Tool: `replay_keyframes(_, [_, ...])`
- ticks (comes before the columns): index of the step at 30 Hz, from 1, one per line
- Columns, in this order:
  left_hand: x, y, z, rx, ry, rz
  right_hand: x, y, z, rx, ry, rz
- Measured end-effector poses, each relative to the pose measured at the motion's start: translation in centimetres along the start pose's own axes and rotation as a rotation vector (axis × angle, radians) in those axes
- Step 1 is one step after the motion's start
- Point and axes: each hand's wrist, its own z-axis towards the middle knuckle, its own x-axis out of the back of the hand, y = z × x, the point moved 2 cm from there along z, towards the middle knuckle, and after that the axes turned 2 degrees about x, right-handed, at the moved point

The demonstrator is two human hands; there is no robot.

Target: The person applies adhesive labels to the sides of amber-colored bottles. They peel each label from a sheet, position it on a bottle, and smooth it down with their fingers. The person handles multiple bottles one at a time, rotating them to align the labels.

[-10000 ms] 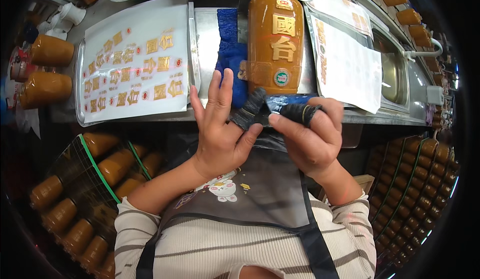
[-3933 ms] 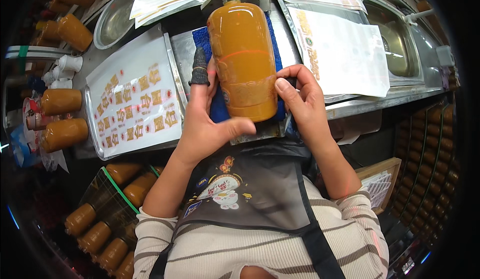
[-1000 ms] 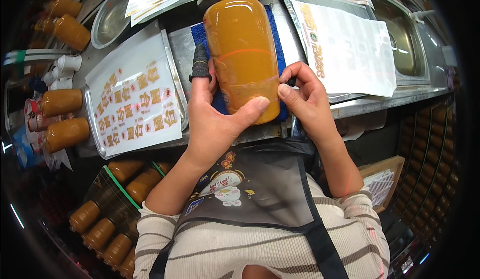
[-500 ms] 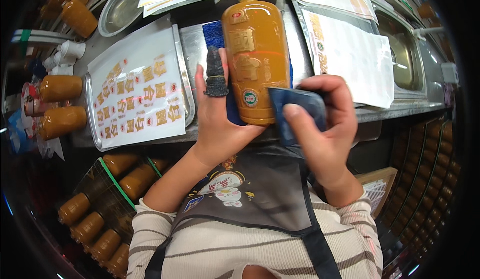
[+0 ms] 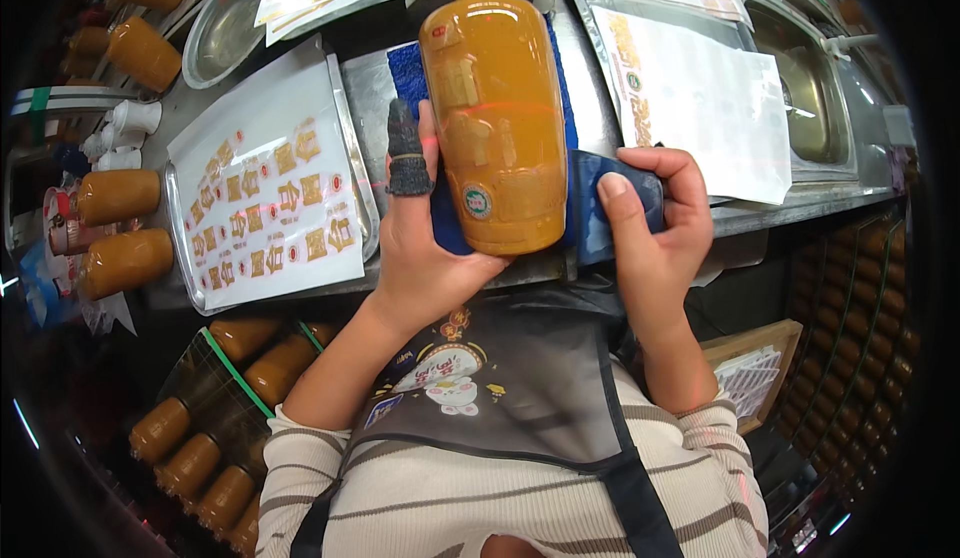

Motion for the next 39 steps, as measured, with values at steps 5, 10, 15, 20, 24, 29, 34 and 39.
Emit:
replay_keyframes(5, [0.5, -0.1, -0.1, 0.02, -0.076, 0.073, -0.7, 1.4, 0.2, 0.15, -0.001, -0.155])
replay_keyframes(10, [0.5, -0.6, 0.0, 0.079, -0.09, 0.04, -0.1, 1.0, 0.7, 0.154, -0.09, -0.178])
replay_keyframes(15, [0.7, -0.3, 0.5, 0.141, -0.142, 0.082, 0.7, 3.8, 2.1, -0.169, -0.064, 0.035])
replay_keyframes(20, [0.4, -0.1, 0.6, 0.152, -0.088, -0.061, -0.4, 2.3, 1.1, 0.19, -0.078, -0.134])
replay_keyframes(24, [0.8, 0.5, 0.6, 0.07, -0.066, 0.052, 0.6, 1.6, 1.2, 0.163, -0.112, -0.113])
replay_keyframes(29, [0.9, 3.2, 1.2, -0.147, 0.014, 0.25, 1.4, 3.4, 2.2, 0.045, -0.009, -0.141])
replay_keyframes(34, [0.8, 3.4, 0.6, -0.231, 0.037, 0.412, -0.5, 0.6, -1.4, 0.609, -0.096, -0.318])
replay_keyframes(39, [1.2, 1.7, -0.4, -0.279, 0.058, 0.396, 0.4, -0.9, -1.1, 0.576, -0.145, -0.368])
